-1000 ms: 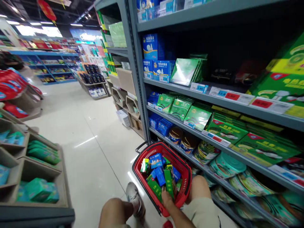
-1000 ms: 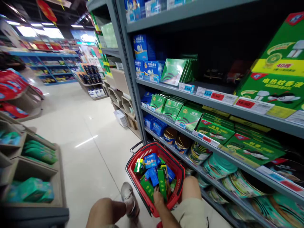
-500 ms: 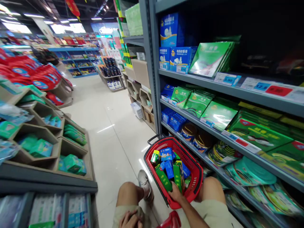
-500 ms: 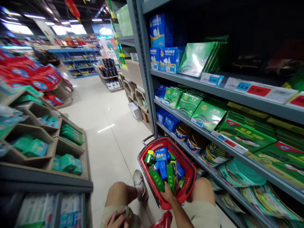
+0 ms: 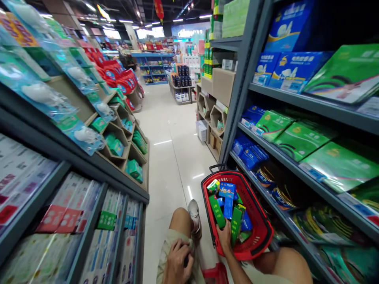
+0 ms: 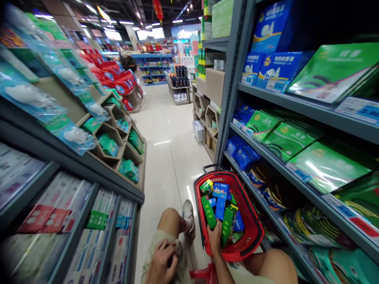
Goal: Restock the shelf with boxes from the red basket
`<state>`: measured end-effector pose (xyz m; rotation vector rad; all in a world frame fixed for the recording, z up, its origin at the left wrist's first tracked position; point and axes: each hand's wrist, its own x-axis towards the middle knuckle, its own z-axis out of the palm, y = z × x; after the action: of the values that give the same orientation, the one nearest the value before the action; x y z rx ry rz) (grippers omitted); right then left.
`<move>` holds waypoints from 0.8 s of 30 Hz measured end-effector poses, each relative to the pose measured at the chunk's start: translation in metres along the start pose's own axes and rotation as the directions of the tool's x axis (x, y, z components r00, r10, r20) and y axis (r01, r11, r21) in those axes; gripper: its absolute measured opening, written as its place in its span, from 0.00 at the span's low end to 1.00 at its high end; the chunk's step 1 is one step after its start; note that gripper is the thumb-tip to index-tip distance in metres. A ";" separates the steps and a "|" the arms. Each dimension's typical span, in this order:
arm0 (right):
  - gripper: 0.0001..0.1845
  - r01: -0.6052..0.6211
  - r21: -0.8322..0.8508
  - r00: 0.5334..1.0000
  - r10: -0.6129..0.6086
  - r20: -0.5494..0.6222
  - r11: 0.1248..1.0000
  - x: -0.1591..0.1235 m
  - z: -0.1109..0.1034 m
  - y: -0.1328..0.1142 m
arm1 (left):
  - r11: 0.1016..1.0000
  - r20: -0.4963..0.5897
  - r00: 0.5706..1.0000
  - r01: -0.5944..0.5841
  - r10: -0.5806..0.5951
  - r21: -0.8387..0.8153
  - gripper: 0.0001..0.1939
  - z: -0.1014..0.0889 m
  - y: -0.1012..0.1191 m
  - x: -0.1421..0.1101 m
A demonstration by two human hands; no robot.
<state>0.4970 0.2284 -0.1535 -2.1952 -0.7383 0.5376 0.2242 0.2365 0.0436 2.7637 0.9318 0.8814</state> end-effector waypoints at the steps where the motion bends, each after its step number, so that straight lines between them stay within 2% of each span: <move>1: 0.36 -0.009 0.000 1.000 0.009 -0.026 1.000 -0.001 0.001 -0.005 | 1.000 0.004 1.000 0.015 -0.015 -0.006 0.11 -0.002 0.002 0.001; 5: 0.31 0.006 0.066 0.990 0.004 -0.142 0.998 -0.002 -0.009 -0.038 | 0.997 -0.002 0.998 0.064 -0.064 -0.036 0.11 0.000 0.004 0.001; 7: 0.30 0.035 0.129 0.974 -0.005 -0.228 0.991 -0.001 -0.029 -0.060 | 0.995 -0.016 0.996 0.087 -0.087 -0.047 0.11 0.003 0.003 0.003; 9: 0.35 0.068 0.192 0.946 -0.002 -0.323 0.979 0.003 -0.062 -0.081 | 0.993 -0.017 0.994 0.104 -0.105 -0.057 0.11 0.004 0.003 0.007; 12: 0.41 0.151 0.279 0.908 -0.021 -0.418 0.948 0.012 -0.138 -0.109 | 0.990 0.005 0.993 0.116 -0.116 -0.081 0.11 0.002 0.000 0.012; 16: 0.39 0.318 0.353 0.869 -0.121 -0.480 0.880 0.018 -0.274 -0.160 | 0.963 0.055 0.985 0.169 -0.161 -0.210 0.13 0.000 -0.010 0.003; 18: 0.36 0.443 0.430 0.838 -0.192 -0.511 0.787 0.014 -0.344 -0.194 | 0.920 0.124 0.969 0.243 -0.214 -0.308 0.14 -0.002 -0.017 0.009; 20: 0.36 0.487 0.547 0.844 -0.208 -0.494 0.680 0.006 -0.408 -0.231 | 0.829 0.222 0.938 0.342 -0.268 -0.442 0.17 -0.012 -0.016 0.039; 21: 0.36 0.488 0.612 0.857 -0.210 -0.470 0.622 0.000 -0.436 -0.249 | 0.766 0.260 0.923 0.380 -0.282 -0.518 0.19 -0.022 -0.010 0.066; 23: 0.35 0.494 0.695 0.867 -0.232 -0.441 0.523 -0.015 -0.483 -0.282 | 0.619 0.267 0.924 0.382 -0.274 -0.686 0.22 -0.054 0.017 0.137; 24: 0.35 0.503 0.713 0.863 -0.247 -0.440 0.489 -0.025 -0.501 -0.297 | 0.571 0.231 0.943 0.330 -0.241 -0.752 0.23 -0.076 0.037 0.179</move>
<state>0.6661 0.1181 0.3930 -1.1303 -0.6148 0.2297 0.3176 0.3032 0.2047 1.8072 0.6987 0.8089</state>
